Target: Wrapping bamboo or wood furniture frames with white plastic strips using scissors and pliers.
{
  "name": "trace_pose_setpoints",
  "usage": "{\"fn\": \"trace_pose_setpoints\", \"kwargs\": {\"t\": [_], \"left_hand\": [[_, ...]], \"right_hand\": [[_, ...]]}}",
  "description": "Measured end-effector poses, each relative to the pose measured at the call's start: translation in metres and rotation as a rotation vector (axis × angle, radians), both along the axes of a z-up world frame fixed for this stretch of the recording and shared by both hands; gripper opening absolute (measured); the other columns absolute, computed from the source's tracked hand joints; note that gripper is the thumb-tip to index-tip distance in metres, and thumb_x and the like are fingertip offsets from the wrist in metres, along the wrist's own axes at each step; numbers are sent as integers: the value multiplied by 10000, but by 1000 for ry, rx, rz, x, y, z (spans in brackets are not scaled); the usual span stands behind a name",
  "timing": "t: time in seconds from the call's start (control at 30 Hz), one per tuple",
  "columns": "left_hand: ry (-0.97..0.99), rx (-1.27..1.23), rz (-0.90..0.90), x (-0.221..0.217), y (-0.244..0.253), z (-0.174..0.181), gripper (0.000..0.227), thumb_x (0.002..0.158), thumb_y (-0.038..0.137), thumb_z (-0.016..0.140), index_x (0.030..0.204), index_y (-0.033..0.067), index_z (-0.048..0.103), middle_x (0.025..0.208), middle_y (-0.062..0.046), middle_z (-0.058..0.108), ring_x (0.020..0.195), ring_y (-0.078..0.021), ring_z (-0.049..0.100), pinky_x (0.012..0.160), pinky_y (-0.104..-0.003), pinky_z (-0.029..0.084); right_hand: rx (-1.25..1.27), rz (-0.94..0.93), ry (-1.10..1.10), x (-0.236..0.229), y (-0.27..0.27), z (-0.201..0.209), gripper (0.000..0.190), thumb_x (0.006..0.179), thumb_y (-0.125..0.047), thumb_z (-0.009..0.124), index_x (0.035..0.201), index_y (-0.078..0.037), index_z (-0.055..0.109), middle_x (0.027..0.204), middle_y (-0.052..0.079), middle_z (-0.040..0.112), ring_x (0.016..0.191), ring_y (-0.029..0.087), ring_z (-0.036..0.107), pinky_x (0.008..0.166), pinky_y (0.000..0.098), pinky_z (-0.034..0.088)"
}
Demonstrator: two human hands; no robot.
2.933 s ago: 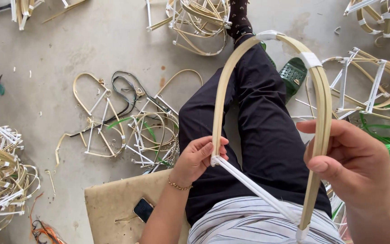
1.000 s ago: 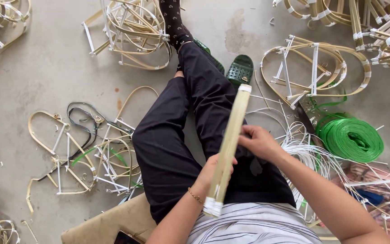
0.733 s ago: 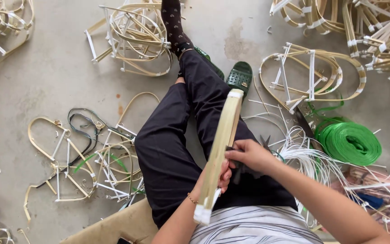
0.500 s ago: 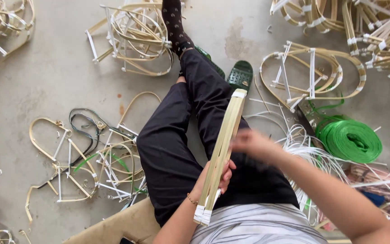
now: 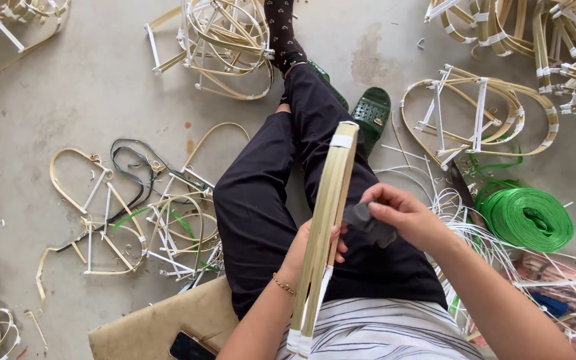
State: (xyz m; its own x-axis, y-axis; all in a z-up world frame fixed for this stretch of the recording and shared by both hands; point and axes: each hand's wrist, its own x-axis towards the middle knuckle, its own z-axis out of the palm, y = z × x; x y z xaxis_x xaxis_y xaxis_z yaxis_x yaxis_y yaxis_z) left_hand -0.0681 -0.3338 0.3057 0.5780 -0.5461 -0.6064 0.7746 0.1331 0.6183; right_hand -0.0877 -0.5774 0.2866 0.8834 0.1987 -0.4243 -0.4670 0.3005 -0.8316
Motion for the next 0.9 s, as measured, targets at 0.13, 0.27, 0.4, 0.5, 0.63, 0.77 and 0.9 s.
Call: {"fn": "trace_pose_setpoints", "kwargs": {"t": [0.13,0.27,0.4,0.5,0.63,0.77,0.9], "left_hand": [[-27,-13,25,-4,0,-2,230,1017,226,627,1124,25,663,741,-44,638,572,-94,613,508,-220,517],[117,30,154,1,-7,20,103,966,135,586,1016,62,639,736,-31,689,540,-81,590,459,-219,475],[7,-5,158,-14,-8,-1,139,1053,158,612,990,39,644,712,-10,613,506,-50,525,430,-202,438],[-30,41,103,-6,-4,1,83,1025,120,647,970,62,626,678,-38,579,474,-79,514,397,-220,422],[115,-9,177,1,-3,-9,73,1016,128,590,1017,64,625,775,-44,640,525,-78,537,438,-220,444],[100,-57,128,-6,1,-22,138,1048,170,570,1098,49,613,780,-43,623,560,-79,550,463,-223,456],[96,57,154,-16,2,-15,121,1012,125,600,1102,44,613,775,-22,611,552,-65,532,425,-209,423]], "right_hand": [[62,37,17,2,26,-13,202,982,-129,704,1100,-31,573,916,-21,660,822,54,610,704,237,504],[-306,11,-55,19,45,6,165,928,-146,722,1032,-42,647,852,-14,706,769,53,633,689,236,529],[-618,-83,-117,28,45,17,140,945,-184,696,976,-48,690,786,-7,709,698,64,628,648,247,518],[-702,-109,-164,17,52,11,164,942,-192,704,936,-31,674,758,-1,705,692,65,626,642,246,521],[-209,-18,-81,16,45,9,138,937,-156,700,974,-34,647,835,-13,676,771,57,618,703,230,520],[-87,-53,10,22,42,-11,177,919,-122,726,1013,-33,604,855,-11,640,767,69,585,668,252,478],[-282,-69,-109,51,27,-49,315,882,-133,816,1014,-28,550,834,-9,594,747,75,544,643,263,465]]}}
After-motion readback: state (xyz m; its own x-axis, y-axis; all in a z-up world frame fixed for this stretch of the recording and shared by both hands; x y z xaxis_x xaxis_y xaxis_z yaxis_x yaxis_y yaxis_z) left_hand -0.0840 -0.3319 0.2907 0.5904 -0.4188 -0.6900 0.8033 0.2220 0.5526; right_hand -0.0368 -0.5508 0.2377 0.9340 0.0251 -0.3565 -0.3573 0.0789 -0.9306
